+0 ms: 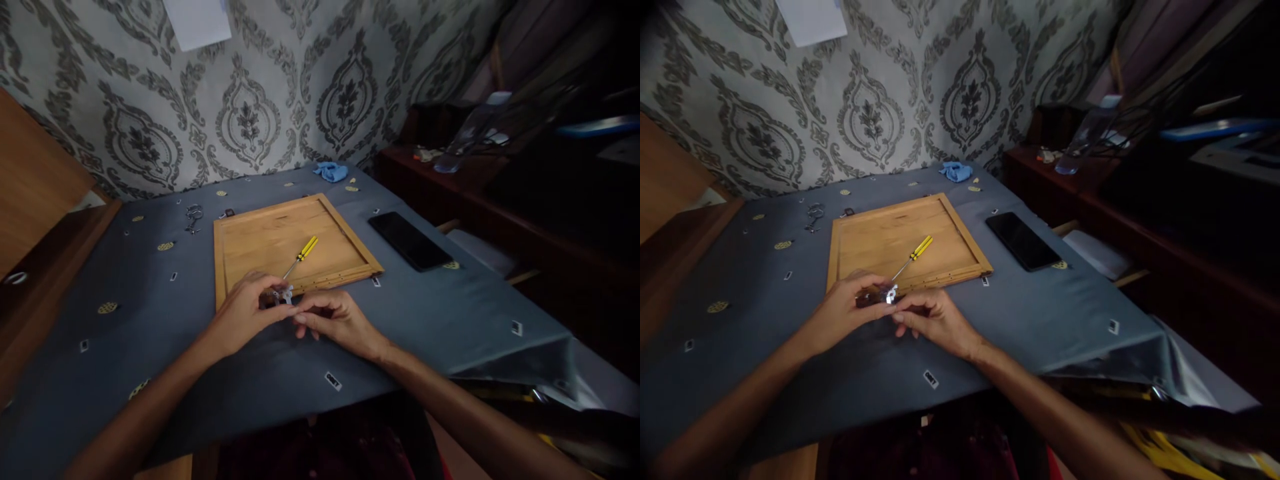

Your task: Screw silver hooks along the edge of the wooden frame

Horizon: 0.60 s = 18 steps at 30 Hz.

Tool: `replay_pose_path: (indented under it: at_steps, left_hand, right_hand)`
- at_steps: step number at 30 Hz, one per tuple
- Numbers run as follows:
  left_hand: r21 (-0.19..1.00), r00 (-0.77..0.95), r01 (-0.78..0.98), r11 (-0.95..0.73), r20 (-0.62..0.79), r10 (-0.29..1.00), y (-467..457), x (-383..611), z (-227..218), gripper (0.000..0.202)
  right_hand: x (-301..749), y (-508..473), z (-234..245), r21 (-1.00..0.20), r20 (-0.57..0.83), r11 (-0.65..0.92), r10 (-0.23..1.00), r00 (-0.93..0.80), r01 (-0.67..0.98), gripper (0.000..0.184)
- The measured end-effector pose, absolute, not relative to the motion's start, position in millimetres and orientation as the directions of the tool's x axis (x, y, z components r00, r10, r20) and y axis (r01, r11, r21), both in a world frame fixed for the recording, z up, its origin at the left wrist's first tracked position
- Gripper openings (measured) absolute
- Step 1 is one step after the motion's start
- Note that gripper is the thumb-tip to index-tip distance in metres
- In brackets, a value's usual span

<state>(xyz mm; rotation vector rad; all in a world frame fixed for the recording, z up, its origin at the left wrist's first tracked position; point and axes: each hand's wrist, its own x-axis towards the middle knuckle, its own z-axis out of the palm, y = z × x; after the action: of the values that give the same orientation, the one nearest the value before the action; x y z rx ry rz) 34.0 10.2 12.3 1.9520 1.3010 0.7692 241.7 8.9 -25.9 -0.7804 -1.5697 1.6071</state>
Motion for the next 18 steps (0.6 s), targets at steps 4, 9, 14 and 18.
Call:
replay_pose_path:
  at_steps: [4,9,14,18]
  left_hand:
    - [0.786,0.342,0.547,-0.288,0.105,0.934,10.7,32.4,17.5,0.033]
    - [0.753,0.354,0.582,-0.305,0.103,0.93,7.7,35.6,27.9,0.029]
    - [0.767,0.386,0.567,-0.3,0.075,0.919,4.8,37.0,33.5,0.019]
    - [0.788,0.338,0.539,-0.297,0.121,0.933,8.1,30.9,30.3,0.024]
  right_hand:
    - [240.9,9.5,-23.5,-0.995,0.06,0.005,0.828,-0.557,-0.1,0.035]
    - [241.0,14.3,-22.5,-0.998,0.053,0.018,0.821,-0.568,-0.066,0.04]
    - [244.3,20.1,-14.3,-0.985,0.085,0.159,0.784,-0.614,0.066,0.049]
    - [257.7,49.5,-1.2,-0.882,0.153,0.387,0.773,-0.615,0.268,0.042]
